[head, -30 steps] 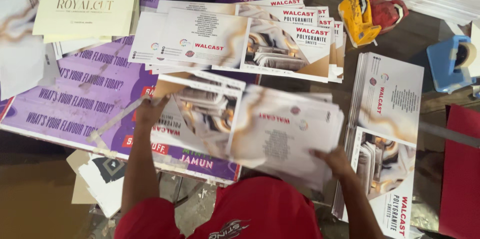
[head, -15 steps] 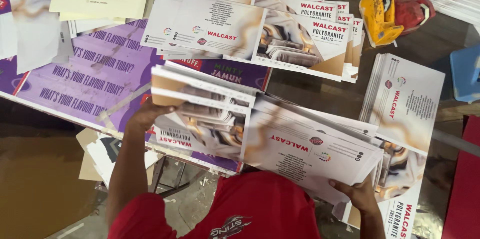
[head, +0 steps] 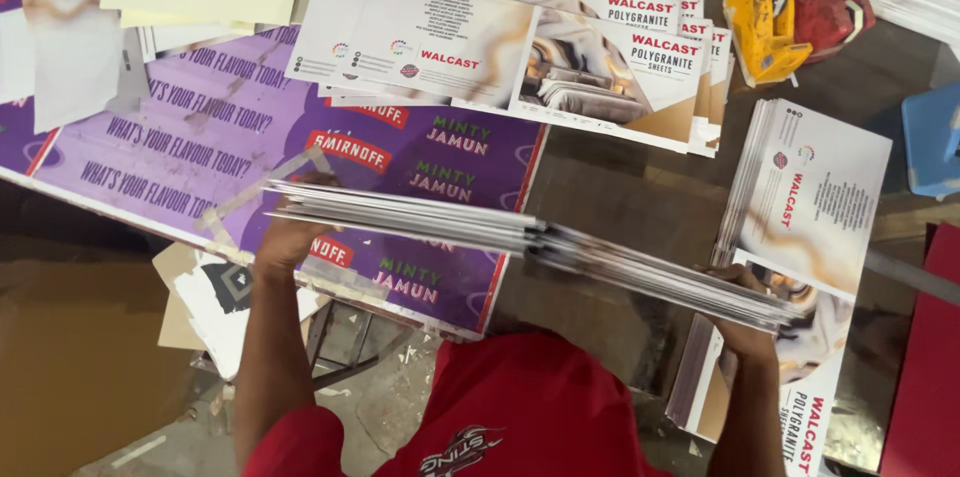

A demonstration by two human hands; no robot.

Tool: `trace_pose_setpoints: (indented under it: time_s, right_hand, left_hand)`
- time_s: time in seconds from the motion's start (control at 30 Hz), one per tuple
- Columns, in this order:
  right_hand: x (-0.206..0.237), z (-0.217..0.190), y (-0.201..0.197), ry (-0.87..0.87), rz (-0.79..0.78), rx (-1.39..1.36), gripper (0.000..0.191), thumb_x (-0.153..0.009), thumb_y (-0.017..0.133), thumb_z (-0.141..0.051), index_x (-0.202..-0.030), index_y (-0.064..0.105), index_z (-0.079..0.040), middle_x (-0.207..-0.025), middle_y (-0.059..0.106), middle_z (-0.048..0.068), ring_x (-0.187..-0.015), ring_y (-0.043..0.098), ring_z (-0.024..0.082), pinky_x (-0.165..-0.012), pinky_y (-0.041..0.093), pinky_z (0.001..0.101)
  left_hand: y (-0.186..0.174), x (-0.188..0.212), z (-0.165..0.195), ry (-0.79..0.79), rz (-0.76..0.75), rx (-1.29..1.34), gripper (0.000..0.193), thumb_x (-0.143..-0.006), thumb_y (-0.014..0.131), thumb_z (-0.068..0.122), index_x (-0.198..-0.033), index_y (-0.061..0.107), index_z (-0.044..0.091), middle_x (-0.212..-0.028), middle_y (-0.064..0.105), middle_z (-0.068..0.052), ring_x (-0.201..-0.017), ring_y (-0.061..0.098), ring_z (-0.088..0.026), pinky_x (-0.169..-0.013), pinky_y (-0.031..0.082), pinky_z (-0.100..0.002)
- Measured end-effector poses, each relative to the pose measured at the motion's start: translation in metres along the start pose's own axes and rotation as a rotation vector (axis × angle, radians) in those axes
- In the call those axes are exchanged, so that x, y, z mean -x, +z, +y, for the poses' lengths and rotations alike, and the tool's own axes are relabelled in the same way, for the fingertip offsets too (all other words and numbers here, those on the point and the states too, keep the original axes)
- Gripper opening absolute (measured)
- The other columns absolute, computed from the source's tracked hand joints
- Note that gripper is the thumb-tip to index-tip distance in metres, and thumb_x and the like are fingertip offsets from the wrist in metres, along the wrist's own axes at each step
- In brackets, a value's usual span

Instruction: The person sorts through a large pile of printed papers on a table, picking them up, flipping them over, and stacking them into a separate pile. The person handles the papers one at a time, occasionally adjusting the stack.

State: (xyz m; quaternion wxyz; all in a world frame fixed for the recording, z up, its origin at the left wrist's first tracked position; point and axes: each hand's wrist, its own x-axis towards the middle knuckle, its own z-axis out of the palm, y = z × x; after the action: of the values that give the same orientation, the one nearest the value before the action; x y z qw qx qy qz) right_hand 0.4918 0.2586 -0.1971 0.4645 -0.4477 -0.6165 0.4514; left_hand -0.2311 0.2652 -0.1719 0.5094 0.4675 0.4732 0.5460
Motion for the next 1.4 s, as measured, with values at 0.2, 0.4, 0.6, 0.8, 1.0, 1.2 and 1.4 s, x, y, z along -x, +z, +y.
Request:
trace_pose_setpoints:
  time_s: [0.2, 0.4, 0.6, 0.8, 1.0, 1.2, 1.4]
  right_hand:
    - [-0.015, 0.019, 0.01, -0.01, 0.107, -0.298, 0.025, -0.105, 0.061, -0.022, -0.127, 0.056, -0.012, -0.128, 0.061, 0.006, -0.117, 0.059, 0.018, -0.104, 0.051, 0.0343]
    - [-0.053, 0.015, 0.016, 0.162, 0.31, -0.351, 0.061, -0.069, 0.07, 0.009, -0.127, 0.054, -0.007, -0.12, 0.06, 0.008, -0.109, 0.061, 0.027, -0.084, 0.051, 0.0447]
    - [-0.075, -0.009, 0.019, 0.138, 0.241, -0.404, 0.084, -0.072, 0.073, 0.001, -0.15, 0.042, -0.003, -0.143, 0.058, 0.01, -0.137, 0.054, 0.027, -0.12, 0.041, 0.042]
    - [-0.057, 0.002, 0.019, -0.052, 0.108, -0.464, 0.09, -0.08, 0.089, -0.034, -0.152, 0.044, -0.005, -0.147, 0.056, 0.007, -0.143, 0.05, 0.024, -0.125, 0.037, 0.0432]
    - [-0.05, -0.007, 0.022, -0.164, 0.282, -0.544, 0.063, -0.099, 0.067, -0.046, -0.145, 0.052, -0.007, -0.14, 0.06, 0.007, -0.133, 0.056, 0.021, -0.118, 0.043, 0.0394]
    - [-0.065, -0.034, 0.035, -0.031, 0.64, -0.254, 0.031, -0.102, 0.071, -0.023, -0.118, 0.064, 0.002, -0.119, 0.069, 0.015, -0.108, 0.065, 0.023, -0.099, 0.051, 0.0371]
    - [-0.062, -0.024, 0.037, -0.111, 0.424, -0.426, 0.052, -0.103, 0.056, -0.041, -0.138, 0.057, -0.002, -0.137, 0.063, 0.012, -0.131, 0.056, 0.022, -0.117, 0.04, 0.0397]
  left_hand:
    - [0.025, 0.014, 0.01, 0.021, 0.023, -0.229, 0.07, -0.08, 0.086, 0.031, -0.138, 0.054, 0.008, -0.129, 0.063, -0.005, -0.123, 0.059, -0.018, -0.108, 0.05, -0.033]
    - [0.051, -0.022, -0.007, -0.021, 0.263, -0.034, 0.071, -0.075, 0.09, 0.03, -0.13, 0.059, -0.003, -0.121, 0.067, -0.015, -0.12, 0.065, -0.029, -0.107, 0.054, -0.047]
    - [0.047, -0.044, -0.001, -0.004, 0.229, 0.071, 0.096, -0.07, 0.093, 0.031, -0.145, 0.043, -0.001, -0.135, 0.059, -0.017, -0.131, 0.056, -0.029, -0.117, 0.042, -0.048]
    - [0.041, -0.03, 0.009, -0.052, 0.074, 0.022, 0.077, -0.074, 0.088, 0.019, -0.139, 0.053, -0.003, -0.129, 0.067, -0.017, -0.124, 0.063, -0.028, -0.111, 0.051, -0.043]
    - [0.044, -0.019, -0.002, -0.084, 0.16, -0.123, 0.055, -0.075, 0.081, 0.006, -0.126, 0.06, 0.002, -0.116, 0.072, -0.008, -0.113, 0.069, -0.019, -0.097, 0.054, -0.034]
    - [0.035, -0.006, -0.018, 0.037, 0.115, 0.033, 0.026, -0.079, 0.076, -0.001, -0.105, 0.071, -0.001, -0.095, 0.071, -0.007, -0.085, 0.068, -0.016, -0.074, 0.06, -0.034]
    - [0.04, -0.008, -0.018, 0.025, 0.14, -0.039, 0.047, -0.077, 0.082, 0.002, -0.12, 0.065, -0.002, -0.106, 0.07, -0.01, -0.091, 0.066, -0.017, -0.075, 0.055, -0.033]
